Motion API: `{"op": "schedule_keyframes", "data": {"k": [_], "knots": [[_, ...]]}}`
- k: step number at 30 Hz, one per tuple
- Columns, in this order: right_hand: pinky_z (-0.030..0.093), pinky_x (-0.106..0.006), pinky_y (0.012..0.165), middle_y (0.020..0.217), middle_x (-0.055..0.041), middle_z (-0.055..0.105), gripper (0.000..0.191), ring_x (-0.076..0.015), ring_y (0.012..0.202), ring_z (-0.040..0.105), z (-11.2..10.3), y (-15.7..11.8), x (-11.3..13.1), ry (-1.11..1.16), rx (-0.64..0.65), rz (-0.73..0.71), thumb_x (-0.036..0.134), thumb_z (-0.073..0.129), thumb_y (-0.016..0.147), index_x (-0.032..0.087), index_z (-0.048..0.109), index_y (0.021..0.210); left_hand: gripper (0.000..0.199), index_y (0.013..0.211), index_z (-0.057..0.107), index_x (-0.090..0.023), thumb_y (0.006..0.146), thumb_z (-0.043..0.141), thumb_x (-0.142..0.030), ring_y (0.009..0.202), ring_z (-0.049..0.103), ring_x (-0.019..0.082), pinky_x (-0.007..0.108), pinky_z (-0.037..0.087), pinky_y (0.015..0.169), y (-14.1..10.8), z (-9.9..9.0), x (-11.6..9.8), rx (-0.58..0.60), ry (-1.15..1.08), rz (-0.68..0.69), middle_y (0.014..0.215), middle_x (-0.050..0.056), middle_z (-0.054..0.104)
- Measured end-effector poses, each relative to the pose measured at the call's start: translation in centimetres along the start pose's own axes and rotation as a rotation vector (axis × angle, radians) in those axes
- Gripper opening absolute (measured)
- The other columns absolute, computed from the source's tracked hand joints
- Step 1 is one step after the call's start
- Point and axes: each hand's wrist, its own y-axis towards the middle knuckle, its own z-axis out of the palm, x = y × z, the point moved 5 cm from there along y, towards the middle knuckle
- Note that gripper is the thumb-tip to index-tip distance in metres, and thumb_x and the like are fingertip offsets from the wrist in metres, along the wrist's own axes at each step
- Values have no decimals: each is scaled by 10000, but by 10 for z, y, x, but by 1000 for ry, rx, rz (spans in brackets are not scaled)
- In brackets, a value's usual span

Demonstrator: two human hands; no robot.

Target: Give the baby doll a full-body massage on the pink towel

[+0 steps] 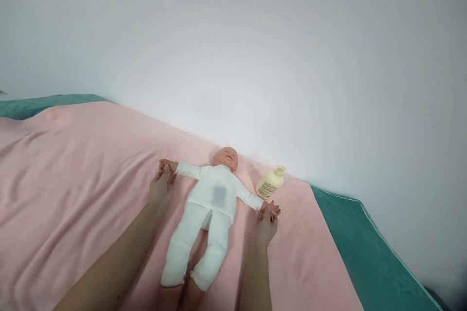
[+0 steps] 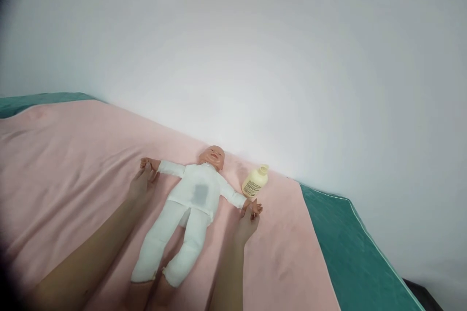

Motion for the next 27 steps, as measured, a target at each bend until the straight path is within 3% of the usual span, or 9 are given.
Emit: {"op": "schedule_keyframes", "data": {"k": [4, 9, 22, 27], "knots": [[510, -331, 922, 1335, -134, 537, 580, -207, 1158, 579, 6, -8, 4, 0, 2, -74, 494, 643, 764, 141, 530, 1210, 173, 999, 639, -210, 850, 669, -293, 980, 643, 117, 257, 476, 961, 0, -2, 4, -13, -64, 38, 1007, 27, 675], [417, -383, 1034, 1358, -148, 515, 574, -216, 1225, 526, 10, -16, 12, -13, 16, -126, 482, 610, 781, 125, 507, 1218, 277, 987, 642, -180, 766, 747, -310, 993, 627, 127, 278, 441, 1001, -5, -2, 2, 91, -32, 40, 993, 39, 669], [431, -328, 997, 1349, -174, 496, 602, -192, 1191, 541, 7, -27, 19, -47, 114, -90, 481, 599, 783, 121, 440, 1238, 357, 758, 602, -142, 588, 852, -332, 918, 620, 160, 303, 466, 918, -27, -9, -12, 126, 116, -12, 842, 38, 640], [435, -325, 986, 1349, -170, 488, 588, -189, 1205, 519, 7, -28, 19, -66, 148, -95, 492, 578, 798, 139, 415, 1239, 412, 873, 650, -136, 577, 852, -339, 954, 620, 183, 327, 464, 922, -33, -11, -16, 126, 179, -14, 952, 74, 664]]}}
